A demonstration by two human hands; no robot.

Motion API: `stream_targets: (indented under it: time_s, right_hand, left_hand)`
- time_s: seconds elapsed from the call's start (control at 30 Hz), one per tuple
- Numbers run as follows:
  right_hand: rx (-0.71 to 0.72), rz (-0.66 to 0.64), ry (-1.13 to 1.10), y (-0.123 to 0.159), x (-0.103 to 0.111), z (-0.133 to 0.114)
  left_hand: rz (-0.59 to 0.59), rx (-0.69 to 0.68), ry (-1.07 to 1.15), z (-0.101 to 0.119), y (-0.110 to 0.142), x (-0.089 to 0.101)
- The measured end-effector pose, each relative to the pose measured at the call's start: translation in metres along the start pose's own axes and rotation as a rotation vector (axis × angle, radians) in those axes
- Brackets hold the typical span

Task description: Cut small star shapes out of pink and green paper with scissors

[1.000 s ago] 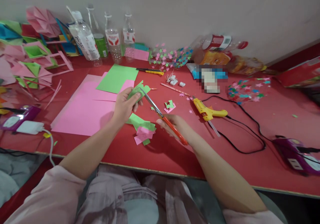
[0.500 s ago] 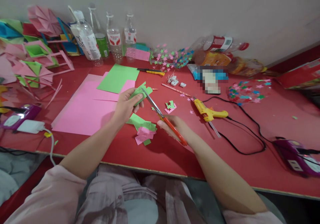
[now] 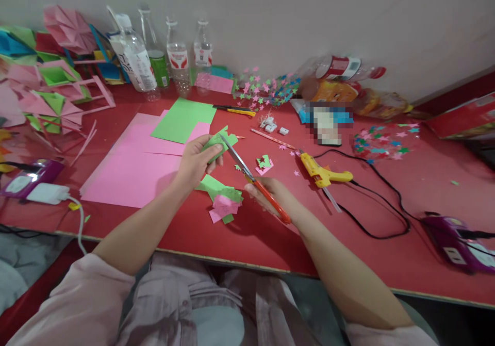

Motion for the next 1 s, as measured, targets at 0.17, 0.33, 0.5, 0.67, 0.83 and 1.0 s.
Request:
stream_targets:
  time_s: [0.17, 0.33, 0.5, 0.67, 0.83, 1.0]
  right_hand:
    - [-0.003, 0.004, -0.013, 0.000, 0.000, 0.000]
    - [-0.016, 0.006, 0.002, -0.003, -0.001, 0.004]
    - [-0.011, 0.006, -0.007, -0.004, -0.001, 0.005]
    - [-0.027, 0.004, -0.001, -0.005, -0.001, 0.006]
    - [-0.024, -0.018, 0.008, -0.010, 0.000, 0.011]
    - [-0.034, -0.014, -0.004, -0.007, 0.003, 0.007]
  left_hand:
    - [-0.002, -0.010, 0.012, -0.001, -0.001, 0.000]
    - [-0.001, -0.003, 0.030, -0.001, -0.001, -0.001]
    - [-0.004, -0.009, 0.035, -0.002, -0.002, 0.000]
    - [-0.009, -0.013, 0.040, -0.003, -0.002, 0.000]
    - [-0.024, -0.028, -0.040, 0.000, -0.002, 0.001]
    - [-0.018, -0.215, -0.163, 0.009, -0.005, 0.003]
Point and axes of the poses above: each hand's wrist, its own y-axis away from the middle knuckle, its own x-axis out of the back of the hand, z = x × y, the point moved 3 cm from there along -y, towards the middle knuckle, and after that the axes turned 7 degrees about y, right-handed, at the moved point
